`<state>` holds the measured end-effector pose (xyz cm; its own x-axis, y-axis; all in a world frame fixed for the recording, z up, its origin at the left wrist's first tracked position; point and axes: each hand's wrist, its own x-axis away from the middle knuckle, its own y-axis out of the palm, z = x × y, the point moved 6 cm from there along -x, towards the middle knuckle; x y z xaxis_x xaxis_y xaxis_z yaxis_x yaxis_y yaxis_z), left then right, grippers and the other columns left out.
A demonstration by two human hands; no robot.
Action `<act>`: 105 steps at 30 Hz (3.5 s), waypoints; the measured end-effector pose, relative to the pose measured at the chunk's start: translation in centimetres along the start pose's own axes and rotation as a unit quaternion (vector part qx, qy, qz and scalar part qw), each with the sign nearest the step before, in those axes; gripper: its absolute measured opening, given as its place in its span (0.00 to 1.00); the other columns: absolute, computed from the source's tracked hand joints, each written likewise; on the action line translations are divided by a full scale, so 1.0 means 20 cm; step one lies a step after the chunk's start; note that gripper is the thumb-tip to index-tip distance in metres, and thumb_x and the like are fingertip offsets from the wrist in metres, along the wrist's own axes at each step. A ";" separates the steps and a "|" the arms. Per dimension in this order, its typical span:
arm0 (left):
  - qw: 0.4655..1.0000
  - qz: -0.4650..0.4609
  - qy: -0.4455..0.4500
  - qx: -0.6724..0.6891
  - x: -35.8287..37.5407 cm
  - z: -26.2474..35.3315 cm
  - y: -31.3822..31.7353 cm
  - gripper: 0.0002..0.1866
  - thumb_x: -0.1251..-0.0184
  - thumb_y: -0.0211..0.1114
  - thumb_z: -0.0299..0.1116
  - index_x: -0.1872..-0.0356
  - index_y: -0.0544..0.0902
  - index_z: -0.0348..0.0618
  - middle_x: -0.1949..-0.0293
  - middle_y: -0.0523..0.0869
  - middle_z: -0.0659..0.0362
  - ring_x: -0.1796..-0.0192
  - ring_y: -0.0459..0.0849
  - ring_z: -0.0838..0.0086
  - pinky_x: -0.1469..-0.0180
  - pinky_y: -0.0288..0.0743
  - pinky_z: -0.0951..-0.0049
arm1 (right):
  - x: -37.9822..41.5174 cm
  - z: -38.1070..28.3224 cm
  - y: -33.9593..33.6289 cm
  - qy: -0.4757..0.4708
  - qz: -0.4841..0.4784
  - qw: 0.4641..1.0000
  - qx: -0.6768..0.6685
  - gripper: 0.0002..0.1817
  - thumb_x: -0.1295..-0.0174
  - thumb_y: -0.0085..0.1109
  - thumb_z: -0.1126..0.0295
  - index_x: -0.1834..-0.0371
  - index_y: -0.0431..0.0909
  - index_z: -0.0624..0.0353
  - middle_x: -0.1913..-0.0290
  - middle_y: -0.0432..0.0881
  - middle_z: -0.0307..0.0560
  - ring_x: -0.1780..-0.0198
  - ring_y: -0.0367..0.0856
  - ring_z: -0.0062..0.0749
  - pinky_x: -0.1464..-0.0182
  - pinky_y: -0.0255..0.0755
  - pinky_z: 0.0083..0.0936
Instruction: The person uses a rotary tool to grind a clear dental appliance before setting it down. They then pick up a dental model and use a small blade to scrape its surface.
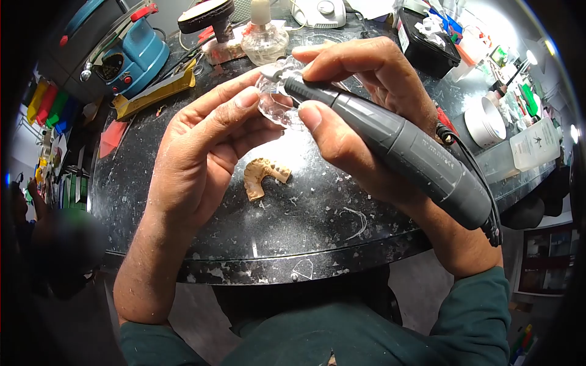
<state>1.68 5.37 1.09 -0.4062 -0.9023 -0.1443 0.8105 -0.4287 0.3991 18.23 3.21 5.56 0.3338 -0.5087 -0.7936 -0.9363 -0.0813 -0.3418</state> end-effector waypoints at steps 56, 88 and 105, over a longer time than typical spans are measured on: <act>1.000 0.021 -0.002 -0.012 0.00 0.01 0.01 0.25 0.32 0.63 0.30 0.36 0.71 0.34 0.45 0.82 0.50 0.43 0.83 0.66 0.37 0.75 0.61 | 0.00 -0.02 -0.01 -0.118 0.068 0.987 0.083 0.17 0.51 0.68 0.75 0.58 0.75 0.63 0.64 0.77 0.45 0.64 0.79 0.28 0.58 0.75 0.21; 0.973 0.061 0.157 -0.155 0.02 0.09 0.03 0.21 0.38 0.65 0.19 0.42 0.79 0.34 0.47 0.85 0.49 0.44 0.84 0.67 0.38 0.76 0.67 | 0.00 -0.03 -0.04 -0.078 0.095 0.992 -0.027 0.20 0.51 0.69 0.77 0.55 0.73 0.65 0.60 0.79 0.47 0.57 0.82 0.27 0.52 0.77 0.22; 0.999 0.012 0.022 -0.040 0.00 0.02 0.04 0.25 0.32 0.63 0.32 0.37 0.73 0.31 0.45 0.83 0.49 0.42 0.82 0.67 0.36 0.73 0.60 | 0.03 -0.02 0.00 -0.027 0.016 0.999 0.021 0.20 0.45 0.55 0.84 0.48 0.65 0.66 0.54 0.75 0.47 0.42 0.81 0.43 0.29 0.61 0.47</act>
<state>2.20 4.96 1.76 -0.3697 -0.9124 -0.1756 0.8510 -0.4084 0.3303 18.32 2.56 5.23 0.3096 -0.4626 -0.8307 -0.9417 -0.0284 -0.3351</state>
